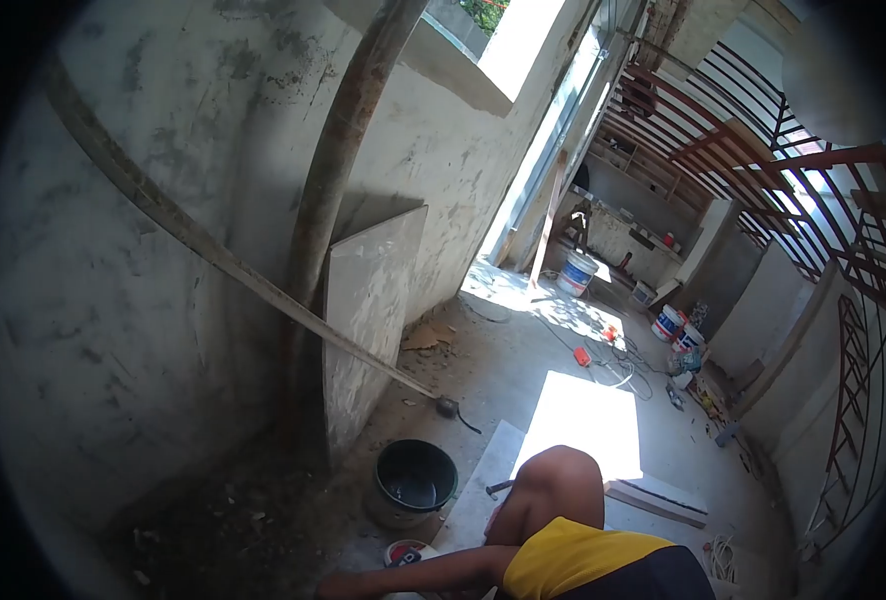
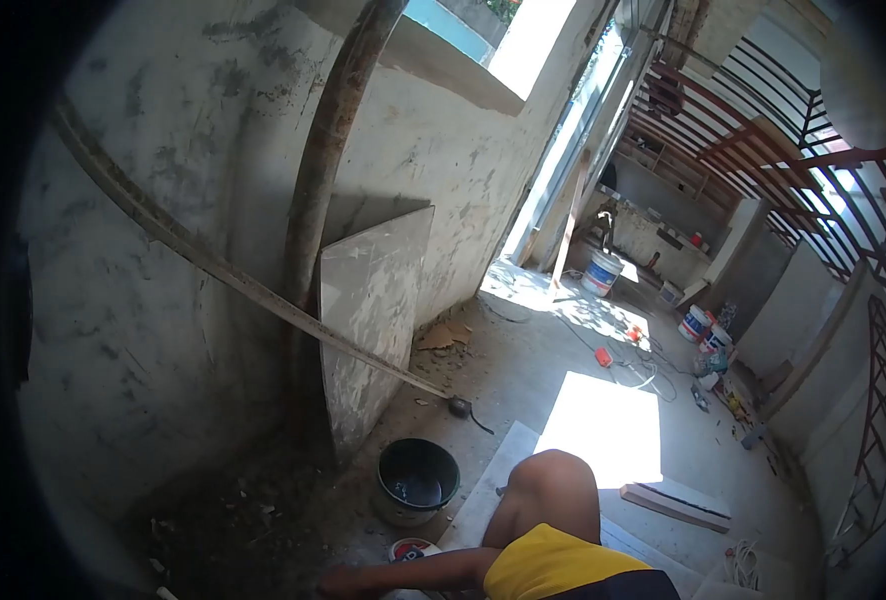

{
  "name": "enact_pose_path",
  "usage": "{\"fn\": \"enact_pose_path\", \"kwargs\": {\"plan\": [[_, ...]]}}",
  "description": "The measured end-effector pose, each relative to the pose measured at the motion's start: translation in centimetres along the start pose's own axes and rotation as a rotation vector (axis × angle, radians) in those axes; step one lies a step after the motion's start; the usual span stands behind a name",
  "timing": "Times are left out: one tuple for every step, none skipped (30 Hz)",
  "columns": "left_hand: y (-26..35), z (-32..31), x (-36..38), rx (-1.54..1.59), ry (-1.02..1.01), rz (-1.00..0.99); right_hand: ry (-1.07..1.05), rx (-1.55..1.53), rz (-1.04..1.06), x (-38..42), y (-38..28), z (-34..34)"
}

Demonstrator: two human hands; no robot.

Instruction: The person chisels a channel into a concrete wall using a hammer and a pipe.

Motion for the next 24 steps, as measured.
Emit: {"fn": "enact_pose_path", "kwargs": {"plan": [[2.5, -0.4, -2.6, 0.046, -0.042, -0.017, 0.136, -0.082, 0.123, -1.1, -1.1, 2.4], [2.6, -0.1, -2.7, 0.090, -0.082, -0.035, 0.133, 0.050, -0.023, -2.9, -1.4, 4.7], [2.4, 0.2, -2.8, 0.132, -0.125, -0.056, 0.384, -0.099, 0.127, -3.0, -3.3, 8.7], [2.5, 0.8, -2.6, 0.169, -0.165, -0.078, 0.420, -0.162, 0.200, -2.6, -6.7, 13.8], [2.3, 1.9, -2.0, 0.198, -0.193, -0.095, 0.515, -0.217, 0.322, -1.6, -10.3, 18.6], [1.4, 4.1, -0.5, 0.216, -0.198, -0.097, 0.523, -0.282, 0.333, -0.5, -13.4, 22.6], [5.6, 3.5, -1.5, 0.436, -0.193, -0.385, 0.623, -0.220, 0.443, 0.6, -16.0, 26.3], [9.1, 3.4, -2.1, 0.441, -0.110, -0.446, 0.677, -0.194, 0.469, 1.9, -18.5, 29.5], [14.5, 3.4, -1.3, 0.429, -0.039, -0.497, 0.750, -0.113, 0.508, 3.0, -20.3, 31.9], [17.7, 3.7, -1.3, 0.379, 0.027, -0.575, 0.798, -0.095, 0.526, 3.6, -21.8, 34.0], [20.6, 4.2, -1.6, 0.345, 0.028, -0.647, 0.794, -0.080, 0.517, 3.8, -22.9, 35.7], [22.9, 4.7, -1.9, 0.259, 0.099, -0.733, 0.759, -0.060, 0.490, 3.8, -23.9, 37.1], [25.0, 5.1, -2.4, 0.180, 0.158, -0.821, 0.732, -0.028, 0.456, 3.7, -24.7, 38.5], [26.5, 5.1, -3.3, 0.148, 0.132, -0.802, 0.720, -0.049, 0.494, 3.7, -25.2, 39.8], [27.7, 4.9, -4.2, 0.120, 0.102, -0.781, 0.735, 0.046, 0.412, 3.4, -25.2, 41.1], [28.9, 4.5, -5.2, 0.067, 0.111, -0.825, 0.750, 0.143, 0.325, 2.9, -25.1, 42.2], [29.5, 3.7, -6.6, 0.016, 0.113, -0.863, 0.743, 0.127, 0.345, 2.1, -24.8, 43.1], [29.5, 2.4, -8.6, 0.045, 0.050, -0.858, 0.761, 0.165, 0.263, 0.7, -23.3, 43.8], [29.3, 1.3, -10.7, 0.078, -0.006, -0.856, 0.778, 0.212, 0.187, -0.7, -21.9, 44.4], [29.3, 0.4, -12.3, 0.104, -0.005, -0.867, 0.773, 0.209, 0.214, -1.9, -20.9, 44.9], [29.2, -0.3, -13.5, 0.130, -0.004, -0.875, 0.826, 0.196, 0.154, -3.0, -19.1, 45.7], [28.9, -0.7, -14.8, 0.114, 0.016, -0.877, 0.879, 0.179, 0.091, -3.6, -17.9, 46.3], [28.6, -0.9, -15.8, 0.071, 0.047, -0.888, 0.949, 0.184, 0.099, -3.6, -17.7, 46.7], [28.9, -0.9, -15.7, 0.030, 0.079, -0.897, 0.940, 0.176, 0.118, -3.7, -17.9, 47.1]]}}
Point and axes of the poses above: each hand's wrist, its own x-axis away from the middle knuckle, its own z-axis out of the back of the hand, y = z × x, the point moved 7 cm from there along -x, towards the middle knuckle, and after that the axes turned 1 degree about -y, right-handed, at the moved point
